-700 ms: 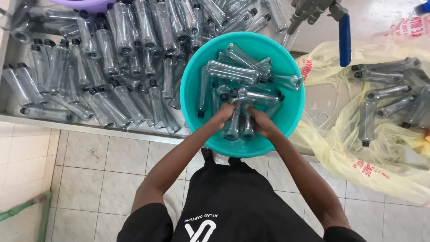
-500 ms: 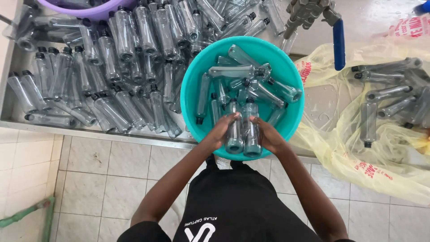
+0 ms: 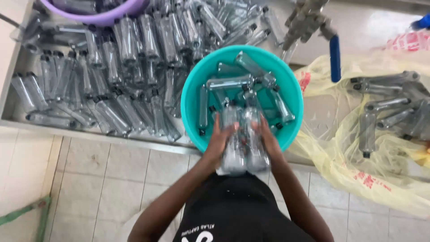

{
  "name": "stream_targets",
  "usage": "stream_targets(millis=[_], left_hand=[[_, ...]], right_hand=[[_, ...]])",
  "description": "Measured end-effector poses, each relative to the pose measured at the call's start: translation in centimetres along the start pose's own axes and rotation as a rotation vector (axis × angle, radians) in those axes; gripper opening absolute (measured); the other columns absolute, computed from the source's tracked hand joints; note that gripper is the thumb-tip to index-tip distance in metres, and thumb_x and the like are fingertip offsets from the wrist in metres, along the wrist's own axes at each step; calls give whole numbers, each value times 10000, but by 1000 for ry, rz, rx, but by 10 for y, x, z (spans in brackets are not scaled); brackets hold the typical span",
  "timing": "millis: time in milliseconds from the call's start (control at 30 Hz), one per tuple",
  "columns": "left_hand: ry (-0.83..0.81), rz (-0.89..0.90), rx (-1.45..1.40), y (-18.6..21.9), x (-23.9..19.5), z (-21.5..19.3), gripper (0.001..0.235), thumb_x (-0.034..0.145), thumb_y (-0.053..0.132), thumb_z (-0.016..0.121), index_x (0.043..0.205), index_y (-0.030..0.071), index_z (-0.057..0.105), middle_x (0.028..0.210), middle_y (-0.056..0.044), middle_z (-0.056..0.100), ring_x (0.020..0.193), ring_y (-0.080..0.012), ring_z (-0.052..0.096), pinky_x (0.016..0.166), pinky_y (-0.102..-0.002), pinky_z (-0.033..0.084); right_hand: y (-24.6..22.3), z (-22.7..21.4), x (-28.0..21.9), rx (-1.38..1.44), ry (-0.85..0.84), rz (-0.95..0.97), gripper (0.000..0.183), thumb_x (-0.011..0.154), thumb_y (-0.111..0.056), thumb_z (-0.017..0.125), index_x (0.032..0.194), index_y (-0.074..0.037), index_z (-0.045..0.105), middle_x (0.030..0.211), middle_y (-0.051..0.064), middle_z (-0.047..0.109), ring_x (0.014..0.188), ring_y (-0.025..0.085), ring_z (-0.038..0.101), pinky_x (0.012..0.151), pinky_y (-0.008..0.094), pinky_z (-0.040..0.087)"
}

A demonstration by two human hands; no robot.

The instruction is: The person repeatedly picks up clear plastic bottles from a teal basin filled with water, rinses them by hand, and places them into a large metal sink. The process is repeated for multiple bottles, with the person occasionally adjusting the basin or reaching for more bottles from a plastic bag.

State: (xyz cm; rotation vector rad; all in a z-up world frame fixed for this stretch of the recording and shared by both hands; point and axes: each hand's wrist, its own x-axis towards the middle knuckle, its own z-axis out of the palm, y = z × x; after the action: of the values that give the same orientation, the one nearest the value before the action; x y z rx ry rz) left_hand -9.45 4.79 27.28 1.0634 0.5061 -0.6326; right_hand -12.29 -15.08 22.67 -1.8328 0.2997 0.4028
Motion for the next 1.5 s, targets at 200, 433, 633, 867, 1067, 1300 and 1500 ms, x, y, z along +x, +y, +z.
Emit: stream_targets(millis=[200, 433, 633, 867, 1067, 1300, 1500], left_hand=[[-168, -222, -376, -21, 8, -15, 756, 939, 388, 819, 1586, 402, 428, 1189, -175, 719, 845, -349, 773, 579, -535, 694], [-206, -250, -411, -38, 100, -12, 658, 877, 588, 850, 1325, 135, 687, 1018, -152, 778, 845, -289, 793, 665, -443, 710], [-238, -122, -439, -45, 110, -8, 555, 913, 439, 855, 1383, 241, 637, 1089, -160, 776, 892, -313, 810, 701, -519, 703], [-245, -272, -498, -40, 86, 5, 483, 901, 498, 816, 1111, 65, 772, 925, -184, 807, 759, -337, 807, 653, -510, 682], [-267, -343, -485, -54, 102, 1, 545, 918, 531, 820, 1137, 38, 741, 955, -175, 801, 788, -335, 809, 700, -491, 687], [-205, -375, -485, -64, 76, 8, 602, 918, 591, 806, 1178, 48, 780, 996, -183, 816, 814, -353, 821, 727, -536, 696], [-186, -383, -646, -122, 136, 9, 537, 952, 552, 779, 1104, 37, 761, 944, -173, 793, 795, -343, 794, 728, -526, 679]], right_hand=[[-7, -4, -9, 872, -178, 584, 790, 994, -728, 597, 1148, 37, 719, 831, 298, 763, 621, 470, 760, 543, 590, 645], [-29, 2, 46, 731, 115, 479, 616, 910, -603, 763, 1133, -29, 768, 927, 225, 800, 700, 344, 753, 610, 507, 637], [-13, -6, 58, 883, 171, 426, 452, 922, -473, 765, 1126, -71, 743, 995, 162, 792, 806, 342, 739, 786, 518, 622], [-28, 3, 27, 754, 135, 200, 463, 1041, -443, 631, 1340, -109, 745, 1244, 79, 724, 1153, 223, 633, 1068, 434, 514], [-13, -6, 20, 1086, 94, 364, 526, 982, -509, 722, 1169, -18, 753, 975, 203, 769, 765, 312, 745, 651, 486, 655], [-15, -18, 1, 953, 53, 425, 604, 973, -589, 712, 1075, 6, 729, 831, 241, 772, 609, 288, 753, 457, 424, 613], [100, -32, 55, 1084, -74, 527, 602, 975, -537, 706, 1321, -45, 726, 1082, 139, 809, 858, 273, 815, 657, 396, 690]])
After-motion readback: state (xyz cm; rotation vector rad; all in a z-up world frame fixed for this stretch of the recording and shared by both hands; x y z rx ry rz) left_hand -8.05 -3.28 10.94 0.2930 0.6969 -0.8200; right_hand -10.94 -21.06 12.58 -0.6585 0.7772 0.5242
